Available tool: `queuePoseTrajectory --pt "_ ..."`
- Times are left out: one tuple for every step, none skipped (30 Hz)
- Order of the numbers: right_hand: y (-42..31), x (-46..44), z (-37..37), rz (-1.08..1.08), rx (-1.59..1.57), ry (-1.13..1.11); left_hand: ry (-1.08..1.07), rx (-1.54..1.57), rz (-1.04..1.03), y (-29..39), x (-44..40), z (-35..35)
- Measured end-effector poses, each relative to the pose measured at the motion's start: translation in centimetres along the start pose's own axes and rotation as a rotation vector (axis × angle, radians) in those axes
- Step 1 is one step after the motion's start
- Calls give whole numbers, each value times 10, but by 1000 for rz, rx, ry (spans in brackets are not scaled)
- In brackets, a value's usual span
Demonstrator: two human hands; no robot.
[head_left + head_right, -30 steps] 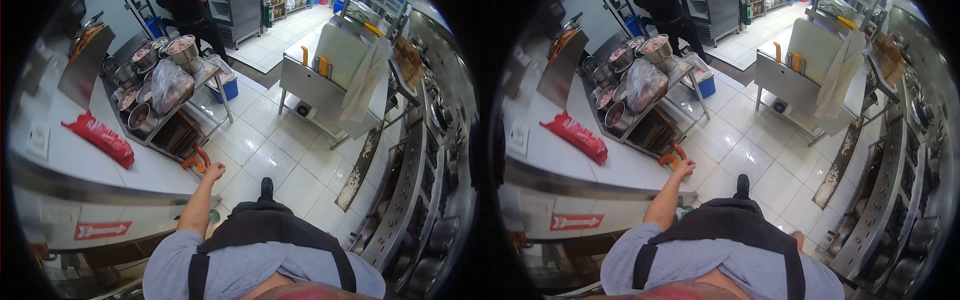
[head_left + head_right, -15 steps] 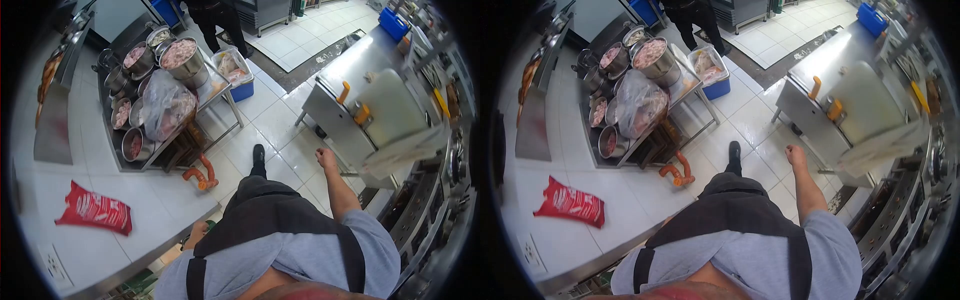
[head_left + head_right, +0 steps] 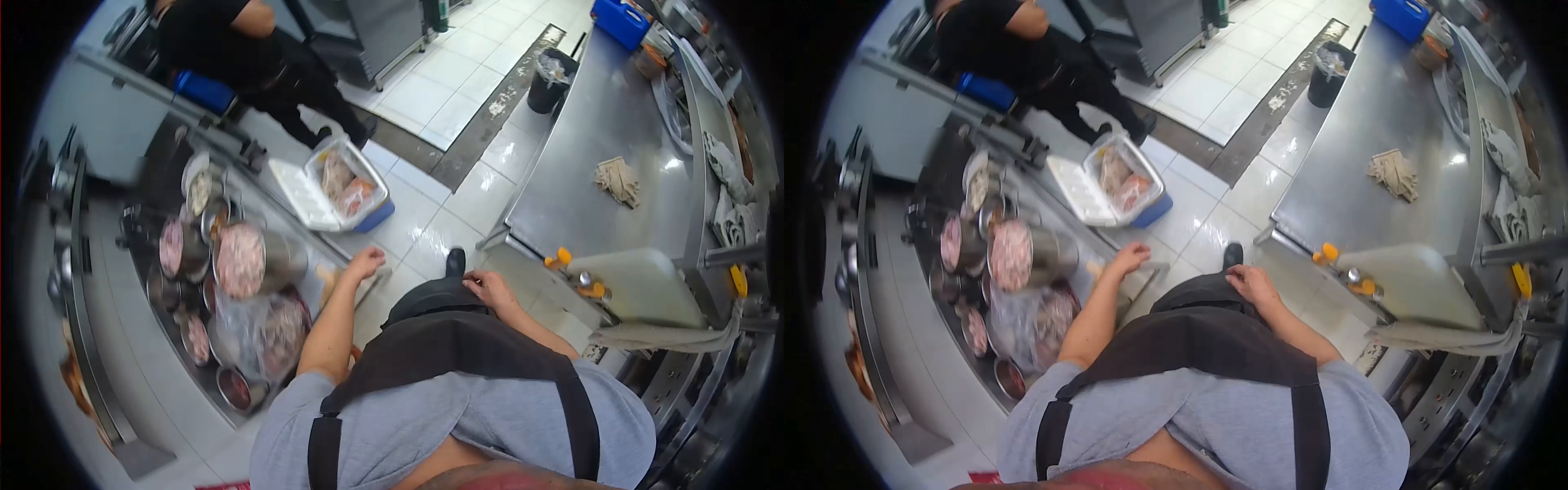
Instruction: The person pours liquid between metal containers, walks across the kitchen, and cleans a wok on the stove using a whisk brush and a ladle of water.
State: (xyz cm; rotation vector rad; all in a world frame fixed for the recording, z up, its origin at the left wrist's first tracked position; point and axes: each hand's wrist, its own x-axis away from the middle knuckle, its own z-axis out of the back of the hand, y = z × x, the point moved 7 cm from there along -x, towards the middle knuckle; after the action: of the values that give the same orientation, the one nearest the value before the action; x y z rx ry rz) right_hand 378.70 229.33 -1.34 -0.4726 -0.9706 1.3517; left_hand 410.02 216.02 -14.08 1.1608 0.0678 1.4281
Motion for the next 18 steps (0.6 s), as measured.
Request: queuePoseTrajectory --pt "-3 -20 16 -37 -127 69 47 -50 -63 37 -27 29" --pt "-4 -41 30 -37 -143 91 95 -99 -125 71 -47 55" --pt "0 -62 44 -96 -240 126 126 -55 -100 75 -82 74" --pt "3 -86 58 -147 -340 161 105 -117 -79 77 -109 89" --pt "18 -117 67 -143 -280 200 101 -182 -75 88 -131 107" --pt "22 -142 81 -114 -358 226 151 -3 -260 95 -138 118" --pt "25 -169 100 -123 -336 257 133 -103 -241 83 -153 122" --pt "25 -194 122 -134 -369 302 112 -24 -54 13 -187 120" --pt "26 -222 138 -107 -496 350 171 -290 269 55 -148 125" --pt "27 -249 156 -75 -505 391 -244 -518 334 -36 -190 105" --pt "25 -275 174 -50 -462 402 -400 -773 56 -13 -168 100" --pt "30 -300 188 -88 -402 360 -65 -861 -113 -12 -180 91" --pt "30 -323 205 -84 -226 358 -167 -449 154 -71 -180 91" --pt "31 -344 219 -86 -51 349 -129 -297 290 -68 -181 93" --pt "39 -364 231 -86 -38 370 -117 -225 341 -61 -186 95" --pt "50 -386 237 -93 82 316 -111 -187 348 -51 -204 98" --pt "62 -408 244 -101 201 262 -107 -165 344 -37 -228 101" --pt "79 -426 252 -137 243 252 -99 -153 326 -22 -253 110"
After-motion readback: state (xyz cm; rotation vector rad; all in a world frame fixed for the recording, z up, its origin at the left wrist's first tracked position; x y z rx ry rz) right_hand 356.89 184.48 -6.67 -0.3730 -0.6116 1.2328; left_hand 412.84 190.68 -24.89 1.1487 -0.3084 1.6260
